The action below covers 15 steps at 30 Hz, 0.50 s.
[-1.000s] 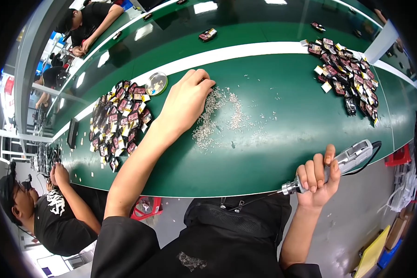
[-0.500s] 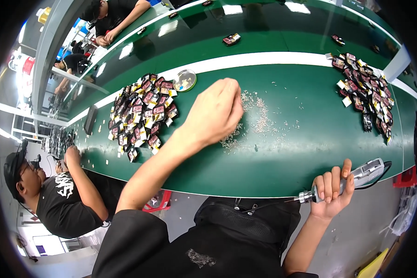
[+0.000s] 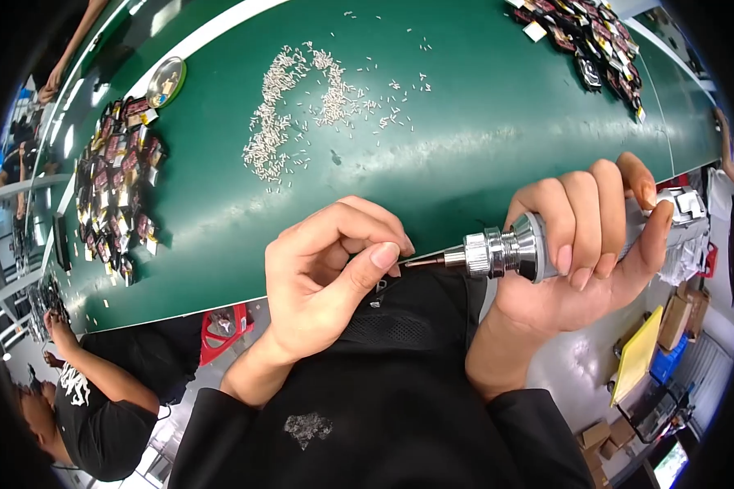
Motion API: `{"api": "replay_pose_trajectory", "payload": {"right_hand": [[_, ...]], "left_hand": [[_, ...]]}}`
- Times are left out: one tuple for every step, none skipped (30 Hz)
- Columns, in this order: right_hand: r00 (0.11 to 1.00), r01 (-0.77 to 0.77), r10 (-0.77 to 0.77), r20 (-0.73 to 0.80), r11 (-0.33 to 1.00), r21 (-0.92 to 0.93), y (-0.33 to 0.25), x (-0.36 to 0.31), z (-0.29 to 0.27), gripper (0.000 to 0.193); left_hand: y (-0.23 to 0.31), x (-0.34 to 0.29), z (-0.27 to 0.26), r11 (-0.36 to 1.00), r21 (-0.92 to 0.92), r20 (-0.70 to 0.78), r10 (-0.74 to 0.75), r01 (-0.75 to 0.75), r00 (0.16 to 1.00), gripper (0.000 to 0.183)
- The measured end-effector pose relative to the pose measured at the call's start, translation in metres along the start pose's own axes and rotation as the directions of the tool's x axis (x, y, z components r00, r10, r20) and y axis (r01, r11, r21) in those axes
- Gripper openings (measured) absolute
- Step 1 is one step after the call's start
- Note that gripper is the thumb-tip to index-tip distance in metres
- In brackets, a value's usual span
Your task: Manually assemble electronic components and secure them using an electric screwdriver.
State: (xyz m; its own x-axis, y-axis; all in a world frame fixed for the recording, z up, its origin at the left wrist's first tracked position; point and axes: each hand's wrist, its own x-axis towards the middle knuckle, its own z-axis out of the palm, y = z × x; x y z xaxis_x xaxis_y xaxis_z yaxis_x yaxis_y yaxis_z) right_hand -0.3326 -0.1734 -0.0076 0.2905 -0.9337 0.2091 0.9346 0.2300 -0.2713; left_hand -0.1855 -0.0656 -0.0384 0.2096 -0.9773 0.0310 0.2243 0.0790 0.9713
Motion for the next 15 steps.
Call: {"api": "replay_pose_trajectory", "payload": {"right_hand": [[1.0,0.014,-0.014,0.017,1.0,-0.018,0.0,0.0,0.001,0.016],[0.999,0.028,-0.027,0.035,0.999,-0.034,0.001,0.0,0.002,0.016],[0.999,0.027,-0.026,0.027,0.999,-0.042,0.001,-0.001,0.002,0.016],[0.999,0.028,-0.026,0.037,0.998,-0.051,0.002,-0.001,0.002,0.016],[0.999,0.03,-0.027,0.047,0.998,-0.059,0.003,-0.001,0.002,0.016],[0.999,0.028,-0.025,0.046,0.998,-0.057,0.004,-0.002,0.001,0.017],[0.999,0.025,-0.023,0.043,0.998,-0.054,0.004,-0.002,0.0,0.017],[0.999,0.021,-0.019,0.036,0.998,-0.053,0.005,-0.003,0.0,0.017],[0.999,0.019,-0.017,0.031,0.998,-0.056,0.005,-0.003,-0.001,0.018],[0.999,0.019,-0.018,0.029,0.998,-0.058,0.005,-0.003,-0.001,0.018],[0.999,0.019,-0.014,0.051,0.996,-0.093,0.004,-0.004,-0.002,0.018],[0.997,0.018,-0.008,0.074,0.992,-0.125,0.004,-0.004,-0.003,0.018],[0.997,0.017,-0.008,0.073,0.992,-0.124,0.004,-0.005,-0.003,0.018],[0.997,0.02,-0.011,0.076,0.992,-0.126,0.004,-0.006,-0.005,0.018],[0.997,0.027,-0.016,0.082,0.991,-0.128,0.004,-0.006,-0.005,0.019]], "left_hand": [[-0.001,-0.001,0.001,0.998,-0.061,0.009,-0.013,0.013,1.0,0.014],[-0.003,-0.002,0.002,0.99,-0.14,0.019,-0.003,0.005,1.0,0.009],[-0.004,-0.002,0.003,0.989,-0.148,0.019,-0.01,0.013,1.0,0.009],[-0.005,-0.002,0.004,0.985,-0.174,0.021,-0.005,0.009,1.0,0.009],[-0.006,-0.002,0.006,0.98,-0.199,0.022,0.001,0.003,1.0,0.01],[-0.006,-0.003,0.006,0.98,-0.198,0.02,-0.003,0.007,1.0,0.01],[-0.006,-0.003,0.007,0.978,-0.209,0.01,-0.009,0.011,1.0,0.01],[-0.006,-0.004,0.007,0.976,-0.219,0.002,-0.014,0.014,1.0,0.01],[-0.006,-0.005,0.007,0.975,-0.221,0.003,-0.016,0.017,1.0,0.01],[-0.006,-0.005,0.006,0.98,-0.196,0.006,-0.025,0.026,1.0,0.009],[-0.006,-0.005,0.006,0.985,-0.171,0.009,-0.034,0.035,0.999,0.008],[-0.004,-0.005,0.007,0.985,-0.171,0.008,-0.036,0.036,0.999,0.008],[-0.001,-0.006,0.009,0.997,-0.069,-0.02,-0.02,0.019,1.0,0.005],[0.0,-0.006,0.01,0.999,0.035,-0.047,-0.003,0.005,0.999,0.003],[-0.001,-0.005,0.011,0.999,0.036,-0.045,-0.003,0.005,0.999,0.003]]}}
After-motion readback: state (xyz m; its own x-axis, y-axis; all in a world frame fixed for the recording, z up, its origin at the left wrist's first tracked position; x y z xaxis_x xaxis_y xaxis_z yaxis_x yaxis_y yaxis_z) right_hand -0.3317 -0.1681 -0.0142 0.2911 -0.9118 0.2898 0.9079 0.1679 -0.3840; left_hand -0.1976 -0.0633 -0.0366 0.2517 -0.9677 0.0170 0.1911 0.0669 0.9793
